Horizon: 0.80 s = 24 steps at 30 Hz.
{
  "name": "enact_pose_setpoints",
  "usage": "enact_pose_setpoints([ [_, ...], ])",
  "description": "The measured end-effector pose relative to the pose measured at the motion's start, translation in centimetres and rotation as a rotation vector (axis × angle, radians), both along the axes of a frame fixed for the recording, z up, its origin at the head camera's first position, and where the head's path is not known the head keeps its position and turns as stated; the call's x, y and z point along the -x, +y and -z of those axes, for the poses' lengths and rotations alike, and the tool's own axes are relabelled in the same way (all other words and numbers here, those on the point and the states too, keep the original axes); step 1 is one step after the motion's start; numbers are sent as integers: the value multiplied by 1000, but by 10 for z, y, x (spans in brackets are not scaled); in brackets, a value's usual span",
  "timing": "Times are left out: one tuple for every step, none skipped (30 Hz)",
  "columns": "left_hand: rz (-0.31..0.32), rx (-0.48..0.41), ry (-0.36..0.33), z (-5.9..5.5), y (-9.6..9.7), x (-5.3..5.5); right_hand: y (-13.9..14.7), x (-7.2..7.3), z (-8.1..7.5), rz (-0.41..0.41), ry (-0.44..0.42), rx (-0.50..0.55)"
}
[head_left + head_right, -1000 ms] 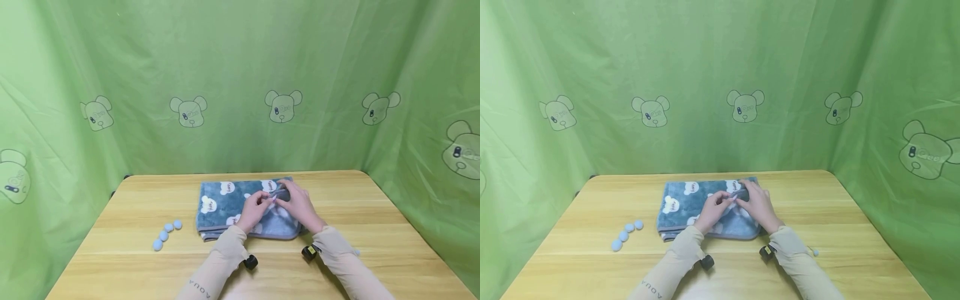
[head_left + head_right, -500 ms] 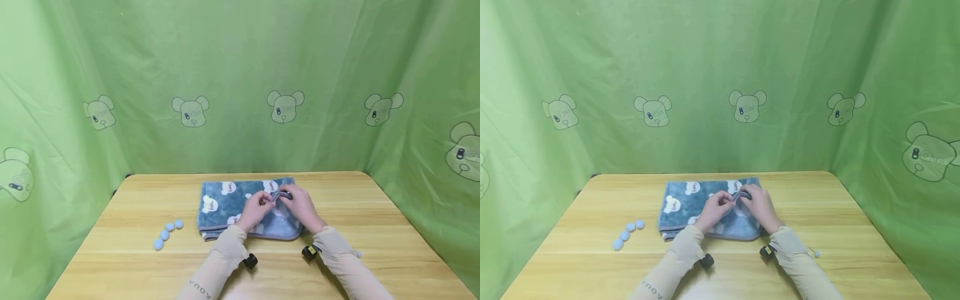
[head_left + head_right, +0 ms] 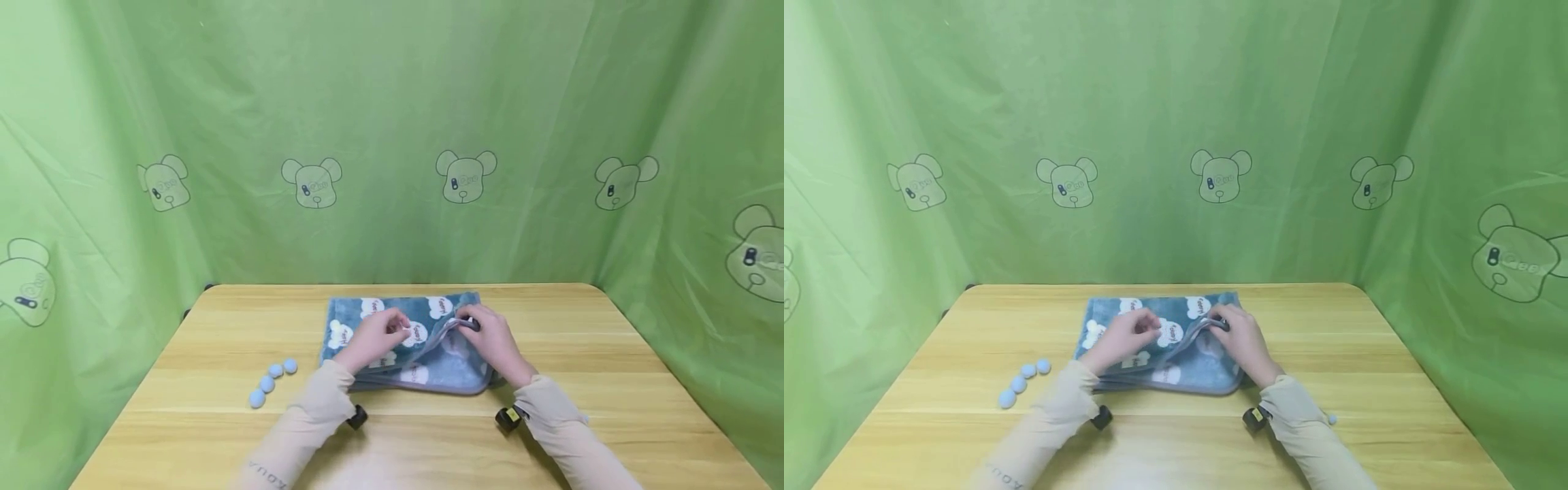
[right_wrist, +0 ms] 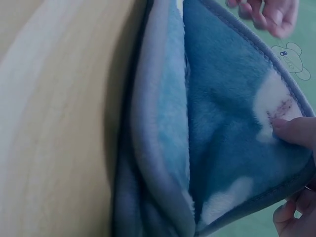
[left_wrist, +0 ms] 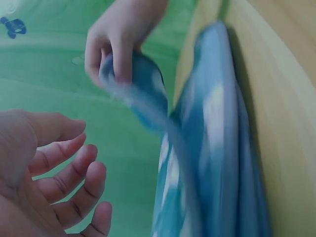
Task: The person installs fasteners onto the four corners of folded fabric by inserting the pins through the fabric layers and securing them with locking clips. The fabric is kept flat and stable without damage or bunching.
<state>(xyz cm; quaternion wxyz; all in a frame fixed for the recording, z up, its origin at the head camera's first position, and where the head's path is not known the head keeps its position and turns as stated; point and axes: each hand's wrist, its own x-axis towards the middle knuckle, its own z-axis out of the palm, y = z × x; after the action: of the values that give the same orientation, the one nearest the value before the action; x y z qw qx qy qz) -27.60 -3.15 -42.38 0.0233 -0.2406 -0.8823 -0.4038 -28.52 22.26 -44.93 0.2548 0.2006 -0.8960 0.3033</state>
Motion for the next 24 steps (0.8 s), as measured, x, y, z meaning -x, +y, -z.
enact_pose_setpoints([
  [-1,34,6,-2,-9,0,0,0,0,1,-2,-2],
  [-6,67,16,-3,-18,-1,0,0,0,0,0,-5],
  [-14,97,25,-4,-27,-1,0,-1,1,-2,1,-8],
  [-23,121,27,-6,-36,-1,0,-1,1,-4,1,-10],
  [-34,148,31,-8,-44,-2,0,-1,1,-7,1,-13],
  [-42,173,34,-9,-52,-3,1,-1,1,-11,-1,-15],
  [-51,196,31,-11,-60,-3,1,-2,1,-14,-1,-18],
  [-53,219,33,-13,-68,-4,1,-2,0,-19,-2,-21],
  [-53,245,36,-14,-76,-5,0,-2,0,-24,-6,-23],
  [-51,278,42,-14,-84,-5,1,-2,0,-28,-12,-28],
  [-44,315,57,-14,-91,-5,1,-3,0,-32,-17,-32],
  [-32,351,70,-14,-99,-6,2,-3,-1,-33,-23,-36],
  [-21,384,80,-13,-107,-7,2,-3,-1,-35,-29,-40],
  [-14,413,80,-12,-114,-8,2,-3,-1,-37,-34,-43],
  [-7,444,85,-11,-122,-9,2,-4,-1,-37,-39,-48],
  [-6,470,79,-9,-129,-10,3,-4,-1,-38,-41,-53],
  [-5,493,74,-7,-135,-11,3,-4,-1,-37,-42,-56],
  [-8,509,62,-6,-141,-13,3,-4,-1,-37,-45,-58],
  [-17,526,44,-4,-146,-14,4,-5,-1,-38,-48,-58],
  [-29,540,21,-3,-150,-15,4,-5,0,-37,-50,-58],
  [-38,556,3,-1,-154,-16,5,-5,0,-34,-53,-59],
  [-49,567,-20,0,-156,-17,5,-5,0,-33,-55,-57],
  [-55,579,-38,1,-158,-18,6,-6,0,-31,-56,-58],
  [-63,582,-65,2,-160,-18,6,-6,0,-30,-58,-58],
])
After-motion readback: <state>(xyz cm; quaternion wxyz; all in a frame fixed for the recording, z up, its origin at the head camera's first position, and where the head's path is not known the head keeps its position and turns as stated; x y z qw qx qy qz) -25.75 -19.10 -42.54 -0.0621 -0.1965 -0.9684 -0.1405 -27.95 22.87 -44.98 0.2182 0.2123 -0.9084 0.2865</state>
